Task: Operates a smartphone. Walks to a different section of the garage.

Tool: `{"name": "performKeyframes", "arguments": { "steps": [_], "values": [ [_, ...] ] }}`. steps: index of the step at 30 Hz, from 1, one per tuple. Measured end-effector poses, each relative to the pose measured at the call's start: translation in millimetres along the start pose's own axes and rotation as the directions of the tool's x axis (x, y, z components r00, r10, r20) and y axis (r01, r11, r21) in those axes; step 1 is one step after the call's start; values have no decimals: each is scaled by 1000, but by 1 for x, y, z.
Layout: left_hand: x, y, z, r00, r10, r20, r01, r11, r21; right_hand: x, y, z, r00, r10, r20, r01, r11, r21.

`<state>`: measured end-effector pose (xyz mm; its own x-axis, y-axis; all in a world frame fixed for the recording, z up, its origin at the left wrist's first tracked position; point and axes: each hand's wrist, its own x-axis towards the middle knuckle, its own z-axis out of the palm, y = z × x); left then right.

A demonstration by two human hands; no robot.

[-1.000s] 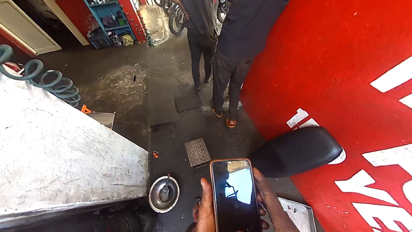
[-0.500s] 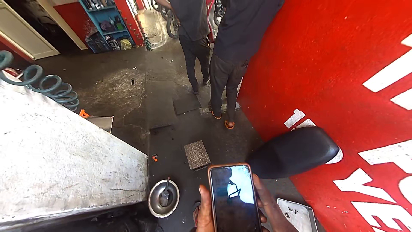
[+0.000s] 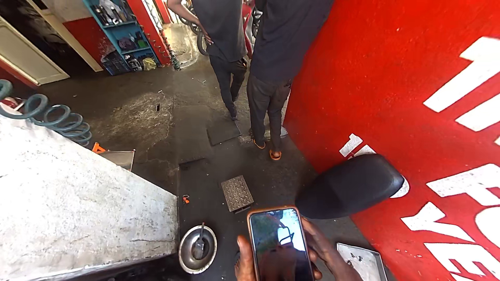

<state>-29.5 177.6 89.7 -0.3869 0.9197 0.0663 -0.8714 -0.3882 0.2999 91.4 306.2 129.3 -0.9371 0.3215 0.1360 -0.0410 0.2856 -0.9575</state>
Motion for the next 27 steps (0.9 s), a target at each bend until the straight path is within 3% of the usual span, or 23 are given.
{"name": "performKeyframes", "arguments": {
  "steps": [3, 7, 18, 27],
  "values": [
    [-3, -4, -1, 1000, 18, 6, -18, 999, 48, 1, 3, 7, 986, -36, -160, 58, 990, 132],
    [-6, -5, 0, 1000, 13, 8, -13, 999, 36, -3, 4, 4, 994, -38, -103, 64, 961, 268],
    [-8, -4, 10, 995, 102, 10, -102, 992, 77, -6, 1, 0, 1000, -18, 18, 15, 983, 181],
    [-5, -5, 14, 998, 65, -19, -63, 994, 93, -10, -1, 6, 998, -6, -66, 24, 960, 279]
  ]
}}
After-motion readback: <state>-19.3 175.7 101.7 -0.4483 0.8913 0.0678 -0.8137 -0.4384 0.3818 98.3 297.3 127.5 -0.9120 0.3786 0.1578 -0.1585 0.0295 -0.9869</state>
